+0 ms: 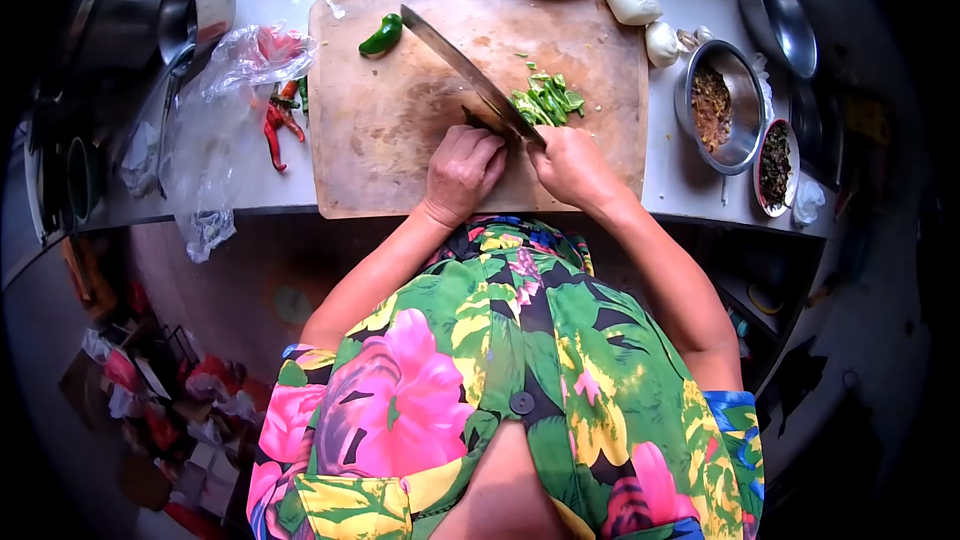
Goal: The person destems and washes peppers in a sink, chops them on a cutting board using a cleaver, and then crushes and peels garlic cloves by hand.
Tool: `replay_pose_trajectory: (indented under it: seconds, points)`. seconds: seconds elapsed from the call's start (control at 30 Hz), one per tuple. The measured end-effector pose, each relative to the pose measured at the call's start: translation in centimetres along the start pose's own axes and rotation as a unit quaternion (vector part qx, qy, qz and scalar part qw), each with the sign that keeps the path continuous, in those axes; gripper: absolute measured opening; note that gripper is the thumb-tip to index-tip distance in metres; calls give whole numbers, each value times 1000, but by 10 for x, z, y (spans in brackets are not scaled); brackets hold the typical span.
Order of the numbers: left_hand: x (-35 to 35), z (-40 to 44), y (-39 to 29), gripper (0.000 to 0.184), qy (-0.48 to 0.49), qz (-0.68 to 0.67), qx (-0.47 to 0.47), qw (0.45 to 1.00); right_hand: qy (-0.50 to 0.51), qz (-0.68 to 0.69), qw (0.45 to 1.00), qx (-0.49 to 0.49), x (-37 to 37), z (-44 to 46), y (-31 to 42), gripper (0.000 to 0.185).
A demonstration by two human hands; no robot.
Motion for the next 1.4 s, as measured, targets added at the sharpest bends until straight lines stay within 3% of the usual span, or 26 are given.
replay_pose_trajectory:
  seconds: [0.13, 0.33, 0.53, 0.67, 0.87, 1.1, 1.23, 1.4]
  points:
    - [-4, 2, -3, 19, -26, 2, 4, 1000, 52, -1, 999, -6, -8, -32, 0, 9]
    - [0, -3, 0, 27, 8, 30, -3, 1000, 110, -76, 990, 41, 9, -34, -12, 10]
    - [2, -5, -1, 28, -1, 22, 9, 1000, 102, -104, 987, 74, 12, -13, 21, 15]
    - [-5, -1, -4, 26, -11, 37, 23, 999, 94, -91, 990, 53, 21, -2, 22, 16]
    - [-24, -15, 25, 23, -41, 28, -42, 998, 50, -56, 997, -27, -1, -11, 23, 11]
    - [-28, -15, 22, 17, -47, 53, -24, 997, 86, -251, 960, -84, -9, 24, 31, 8]
    - [-26, -15, 16, 17, -45, 38, -31, 998, 117, -222, 968, -22, 2, 42, 24, 12]
    - [-26, -12, 10, 18, -34, 26, -22, 999, 106, -148, 982, -47, -3, 44, 20, 11]
Point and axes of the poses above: each hand's wrist, its own z-axis towards the middle knuckle, its own x-axis out of the palm, y = z × x, the point moved 8 cm from there along z, towards the middle knuckle, and after that the axes turned 11 degrees about x, right-handed, at the moved point
